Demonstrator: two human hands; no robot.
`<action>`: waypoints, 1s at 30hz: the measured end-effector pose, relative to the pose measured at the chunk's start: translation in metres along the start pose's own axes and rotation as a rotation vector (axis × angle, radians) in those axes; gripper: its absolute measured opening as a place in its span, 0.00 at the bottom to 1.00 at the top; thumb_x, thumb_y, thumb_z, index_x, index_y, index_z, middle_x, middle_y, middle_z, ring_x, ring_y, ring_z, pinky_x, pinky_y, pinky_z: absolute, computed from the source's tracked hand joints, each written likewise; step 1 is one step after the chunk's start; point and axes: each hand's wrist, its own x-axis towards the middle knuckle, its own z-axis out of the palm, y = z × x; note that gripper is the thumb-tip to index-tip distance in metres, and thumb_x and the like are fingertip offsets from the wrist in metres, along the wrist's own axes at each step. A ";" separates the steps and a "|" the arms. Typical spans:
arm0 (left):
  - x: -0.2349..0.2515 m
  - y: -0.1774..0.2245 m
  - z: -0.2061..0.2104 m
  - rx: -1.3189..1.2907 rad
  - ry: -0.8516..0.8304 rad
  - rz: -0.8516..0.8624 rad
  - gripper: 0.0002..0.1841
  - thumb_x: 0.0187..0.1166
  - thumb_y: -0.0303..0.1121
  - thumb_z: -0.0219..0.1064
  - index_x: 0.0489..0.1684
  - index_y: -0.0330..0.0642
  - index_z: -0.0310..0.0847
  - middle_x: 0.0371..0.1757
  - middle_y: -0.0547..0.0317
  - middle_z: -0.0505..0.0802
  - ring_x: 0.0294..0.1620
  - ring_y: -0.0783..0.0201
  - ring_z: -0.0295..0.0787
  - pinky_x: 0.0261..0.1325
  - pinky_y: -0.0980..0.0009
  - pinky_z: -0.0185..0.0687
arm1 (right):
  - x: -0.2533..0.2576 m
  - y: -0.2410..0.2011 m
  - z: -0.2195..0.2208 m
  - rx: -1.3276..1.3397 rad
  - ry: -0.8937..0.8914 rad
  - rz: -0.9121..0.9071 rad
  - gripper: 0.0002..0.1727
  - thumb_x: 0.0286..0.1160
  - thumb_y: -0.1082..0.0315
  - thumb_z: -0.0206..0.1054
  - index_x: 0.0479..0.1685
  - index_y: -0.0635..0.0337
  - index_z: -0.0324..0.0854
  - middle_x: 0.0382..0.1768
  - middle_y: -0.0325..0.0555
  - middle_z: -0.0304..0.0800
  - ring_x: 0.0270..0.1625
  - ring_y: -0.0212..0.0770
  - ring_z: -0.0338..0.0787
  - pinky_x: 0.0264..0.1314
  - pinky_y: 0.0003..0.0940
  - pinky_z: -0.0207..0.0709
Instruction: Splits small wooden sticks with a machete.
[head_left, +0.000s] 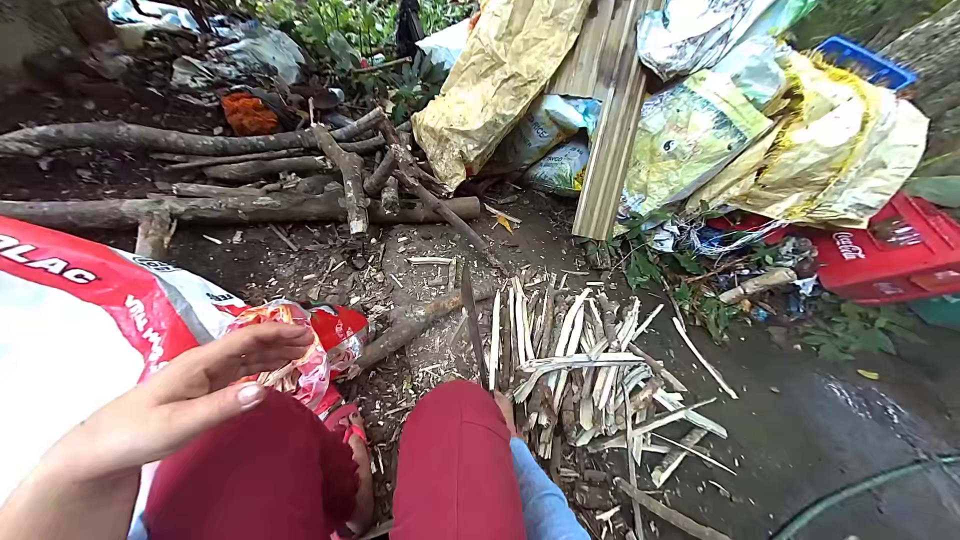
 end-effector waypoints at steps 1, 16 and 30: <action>0.014 0.010 0.003 0.062 -0.043 0.020 0.36 0.75 0.68 0.66 0.74 0.52 0.81 0.68 0.67 0.92 0.67 0.70 0.89 0.72 0.70 0.84 | 0.005 -0.002 -0.002 0.029 0.042 -0.054 0.22 0.74 0.67 0.73 0.61 0.75 0.81 0.53 0.71 0.89 0.59 0.63 0.89 0.67 0.61 0.77; 0.140 -0.033 0.063 0.904 -0.657 -0.710 0.31 0.88 0.49 0.63 0.85 0.39 0.69 0.76 0.34 0.83 0.77 0.34 0.78 0.77 0.32 0.69 | 0.045 0.025 0.045 -0.085 -0.023 0.155 0.26 0.73 0.66 0.73 0.69 0.70 0.80 0.60 0.68 0.90 0.67 0.62 0.89 0.73 0.60 0.77; 0.142 -0.041 0.037 0.862 -0.552 -0.749 0.31 0.89 0.50 0.62 0.84 0.39 0.69 0.75 0.33 0.83 0.77 0.34 0.78 0.76 0.31 0.68 | 0.041 -0.058 0.037 -0.024 0.011 -0.210 0.27 0.70 0.68 0.74 0.67 0.74 0.78 0.46 0.67 0.90 0.50 0.59 0.91 0.60 0.58 0.81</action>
